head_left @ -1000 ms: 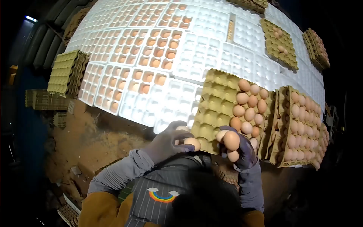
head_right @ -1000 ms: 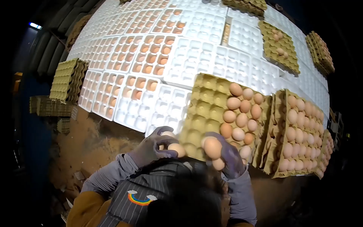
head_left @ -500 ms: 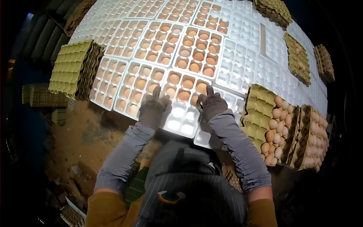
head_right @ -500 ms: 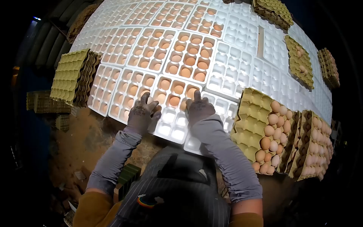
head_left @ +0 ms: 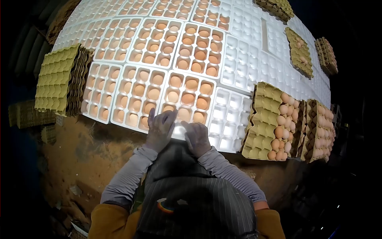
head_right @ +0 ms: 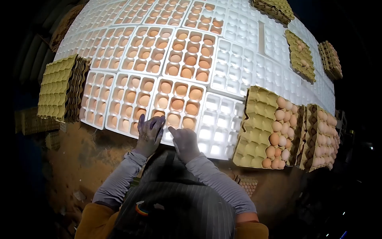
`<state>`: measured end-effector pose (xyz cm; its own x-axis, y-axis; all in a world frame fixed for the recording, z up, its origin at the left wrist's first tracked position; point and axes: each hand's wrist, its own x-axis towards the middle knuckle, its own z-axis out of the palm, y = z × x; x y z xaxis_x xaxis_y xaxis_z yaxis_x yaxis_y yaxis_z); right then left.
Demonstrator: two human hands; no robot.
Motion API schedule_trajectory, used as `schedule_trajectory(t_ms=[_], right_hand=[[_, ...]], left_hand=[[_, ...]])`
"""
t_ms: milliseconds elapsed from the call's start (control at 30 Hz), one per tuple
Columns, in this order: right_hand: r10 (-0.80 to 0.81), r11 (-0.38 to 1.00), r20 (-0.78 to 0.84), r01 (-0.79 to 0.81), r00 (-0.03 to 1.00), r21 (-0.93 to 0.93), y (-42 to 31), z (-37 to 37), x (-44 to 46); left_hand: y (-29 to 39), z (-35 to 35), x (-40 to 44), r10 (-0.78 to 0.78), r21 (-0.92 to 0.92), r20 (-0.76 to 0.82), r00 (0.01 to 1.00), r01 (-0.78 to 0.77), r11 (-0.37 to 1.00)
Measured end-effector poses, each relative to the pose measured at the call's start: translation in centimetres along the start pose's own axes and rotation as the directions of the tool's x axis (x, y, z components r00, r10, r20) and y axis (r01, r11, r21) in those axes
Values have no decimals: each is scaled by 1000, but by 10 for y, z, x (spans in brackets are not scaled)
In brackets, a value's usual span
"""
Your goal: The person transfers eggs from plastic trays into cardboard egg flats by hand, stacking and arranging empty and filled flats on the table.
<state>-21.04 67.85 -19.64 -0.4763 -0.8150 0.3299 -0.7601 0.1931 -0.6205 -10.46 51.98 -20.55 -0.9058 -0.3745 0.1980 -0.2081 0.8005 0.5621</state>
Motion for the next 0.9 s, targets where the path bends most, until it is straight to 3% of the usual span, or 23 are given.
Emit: schedule_trajectory(t_ms=[67, 133, 200, 267, 300, 333, 367, 400, 467, 533, 600, 667, 700, 767, 800, 867, 900], right_hand=[[-33, 998, -15, 33, 999, 51, -1, -9, -4], [-47, 992, -42, 51, 998, 117, 2, -29, -16], [17, 987, -15, -14, 1000, 161, 4, -55, -36], [26, 989, -33, -21, 999, 146, 14, -86, -56], [46, 991, 20, -48, 999, 128, 18, -105, -67], [64, 991, 72, -72, 995, 115, 23, -125, -76], [68, 996, -80, -64, 994, 54, 9, -166, -63], [69, 997, -87, -65, 994, 46, 18, -188, -73], [82, 962, -146, -117, 986, -247, 39, -229, -92], [-35, 901, -203, -58, 979, -431, 68, -276, -97], [76, 891, -310, -204, 948, -405, 93, -312, -90], [352, 856, -386, -460, 853, -236, 146, -336, -81], [330, 849, -387, -450, 861, -276, 166, -342, -72], [285, 851, -349, -403, 893, -335, 208, -348, -54], [260, 861, -310, -365, 914, -355, 228, -348, -49], [296, 845, -260, -379, 919, -377, 250, -345, -42], [344, 853, -182, -387, 921, -349, 257, -345, -38]], left_hand=[[-1, 3, -1, 77, 127, 62, 995, -85, 988], [6, 8, 5, 63, 33, -151, 986, -59, 998], [38, -2, 27, -87, -183, -74, 993, 72, 980], [65, 5, 54, 264, -106, -55, 963, -269, 957], [96, 2, 72, 151, -319, 31, 988, -134, 938], [122, 8, 88, 263, -266, 28, 964, -247, 932], [146, 19, 102, 342, -307, 24, 939, -319, 897], [169, 31, 115, 415, -344, 16, 909, -385, 857], [209, 68, 139, 404, -408, 110, 908, -330, 851], [253, 94, 172, 418, -371, 147, 897, -341, 864], [284, 130, 205, 414, -301, 78, 907, -374, 877], [309, 171, 244, 520, -108, -38, 854, -520, 847], [312, 176, 250, 520, -96, -28, 854, -520, 849], [313, 176, 259, 537, -84, 183, 823, -531, 843], [313, 176, 260, 534, -73, 195, 823, -530, 845], [310, 171, 260, 449, -223, 200, 871, -406, 886], [312, 157, 258, 323, -406, 194, 926, -224, 886]])
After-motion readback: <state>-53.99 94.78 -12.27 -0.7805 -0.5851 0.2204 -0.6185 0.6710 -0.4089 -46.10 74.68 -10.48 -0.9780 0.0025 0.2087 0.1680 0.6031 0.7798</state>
